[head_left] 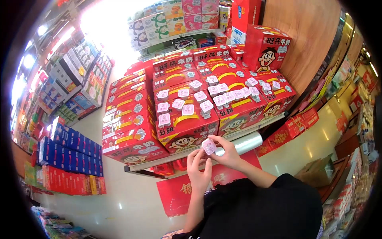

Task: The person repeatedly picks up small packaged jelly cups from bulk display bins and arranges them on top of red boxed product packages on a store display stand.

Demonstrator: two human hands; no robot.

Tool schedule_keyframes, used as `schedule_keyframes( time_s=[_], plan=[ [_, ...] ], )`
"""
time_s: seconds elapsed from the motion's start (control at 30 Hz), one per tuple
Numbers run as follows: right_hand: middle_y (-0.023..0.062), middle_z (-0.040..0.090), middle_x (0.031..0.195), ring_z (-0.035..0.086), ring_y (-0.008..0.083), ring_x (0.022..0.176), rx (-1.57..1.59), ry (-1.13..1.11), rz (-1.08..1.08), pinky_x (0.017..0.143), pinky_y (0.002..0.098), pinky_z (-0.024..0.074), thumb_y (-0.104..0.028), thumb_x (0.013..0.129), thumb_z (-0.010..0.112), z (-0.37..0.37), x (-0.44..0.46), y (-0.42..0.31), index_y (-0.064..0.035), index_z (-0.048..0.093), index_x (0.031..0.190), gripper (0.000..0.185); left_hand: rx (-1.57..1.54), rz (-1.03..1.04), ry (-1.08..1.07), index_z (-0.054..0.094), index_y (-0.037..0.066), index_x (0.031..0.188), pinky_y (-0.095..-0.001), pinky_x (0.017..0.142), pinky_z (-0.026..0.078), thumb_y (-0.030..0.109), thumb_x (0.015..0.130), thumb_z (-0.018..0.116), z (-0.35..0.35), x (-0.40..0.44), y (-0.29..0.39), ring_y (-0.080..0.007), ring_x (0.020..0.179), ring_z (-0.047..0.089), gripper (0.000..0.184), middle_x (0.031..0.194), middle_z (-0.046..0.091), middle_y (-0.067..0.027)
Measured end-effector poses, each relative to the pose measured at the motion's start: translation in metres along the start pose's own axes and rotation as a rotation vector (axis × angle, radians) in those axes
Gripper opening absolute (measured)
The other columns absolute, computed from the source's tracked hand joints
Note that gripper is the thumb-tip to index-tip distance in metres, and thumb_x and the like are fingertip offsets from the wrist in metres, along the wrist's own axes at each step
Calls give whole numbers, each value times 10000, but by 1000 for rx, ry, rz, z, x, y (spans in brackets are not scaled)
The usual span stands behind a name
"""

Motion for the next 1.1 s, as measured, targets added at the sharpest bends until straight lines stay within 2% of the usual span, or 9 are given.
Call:
schedule_keyframes(
  time_s=[0.43, 0.5, 0.57, 0.67, 0.73, 0.87, 0.9, 0.93, 1.1],
  plan=[
    [149, 571, 1155, 619, 253, 1033, -181, 296, -82, 866, 335, 516, 7, 718, 713, -73, 65, 13, 3, 540, 1237, 548, -56, 136, -215, 567, -29, 1226, -335, 802, 532, 4, 811, 653, 63, 106, 6, -279, 1057, 609, 425, 1210, 565, -178],
    [143, 574, 1130, 621, 241, 1034, -149, 323, -132, 863, 330, 526, 21, 712, 713, -98, 83, 17, 7, 544, 1212, 528, -29, 125, -233, 574, -49, 1208, -295, 721, 537, -9, 818, 635, 84, 131, 11, -219, 983, 626, 396, 1193, 575, -174],
    [134, 577, 1114, 627, 234, 1033, -210, 296, -127, 878, 332, 522, 11, 730, 705, -127, 106, 21, 7, 536, 1210, 509, 1, 156, -226, 583, -56, 1194, -257, 625, 517, -4, 823, 627, 108, 157, 21, -169, 912, 631, 378, 1148, 599, -159],
    [138, 575, 1147, 625, 229, 1068, -156, 188, -86, 913, 335, 513, 1, 766, 674, -168, 146, 35, 7, 510, 1236, 498, 60, 214, -237, 585, -50, 1198, -296, 741, 521, -17, 827, 573, 148, 203, 8, -167, 918, 635, 372, 1104, 616, -134],
    [146, 579, 1164, 617, 228, 1096, -31, 90, -39, 947, 342, 503, 14, 789, 644, -188, 172, 52, 12, 493, 1253, 488, -5, 92, -306, 584, -54, 1206, -313, 808, 512, -36, 825, 526, 170, 231, 3, -174, 908, 651, 386, 1082, 630, -142],
    [141, 571, 1228, 581, 200, 1136, 165, -88, 106, 974, 331, 473, 65, 806, 503, -213, 222, 102, 33, 486, 1294, 489, 29, -128, -306, 547, -39, 1296, -267, 754, 498, -44, 798, 488, 199, 273, -18, -136, 835, 654, 502, 982, 674, -134],
    [140, 578, 1218, 580, 202, 1139, 168, -129, 132, 972, 332, 472, 61, 804, 504, -217, 234, 119, 37, 499, 1282, 478, 28, -88, -279, 580, -8, 1261, -325, 621, 514, 6, 809, 508, 207, 285, -33, -190, 656, 661, 458, 877, 650, -143],
    [139, 585, 1207, 580, 204, 1142, 165, -168, 161, 970, 332, 472, 58, 803, 505, -223, 246, 131, 41, 513, 1270, 468, 108, -97, -293, 586, 8, 1264, -342, 610, 519, 19, 803, 511, 212, 291, -27, -203, 672, 677, 467, 758, 647, -128],
    [161, 655, 1155, 624, 212, 1065, -62, -262, 227, 928, 320, 484, -32, 808, 547, -229, 275, 161, 40, 606, 1190, 393, 332, -73, -310, 664, -26, 1085, -442, 725, 530, 117, 789, 555, 238, 321, -71, -376, 778, 672, 346, 771, 646, -252]
  ],
)
Point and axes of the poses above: each hand's wrist, its own x-axis towards the middle knuckle, its own z-axis out of the palm, y = z × x, the point moved 5 cm from there along x, towards the middle knuckle
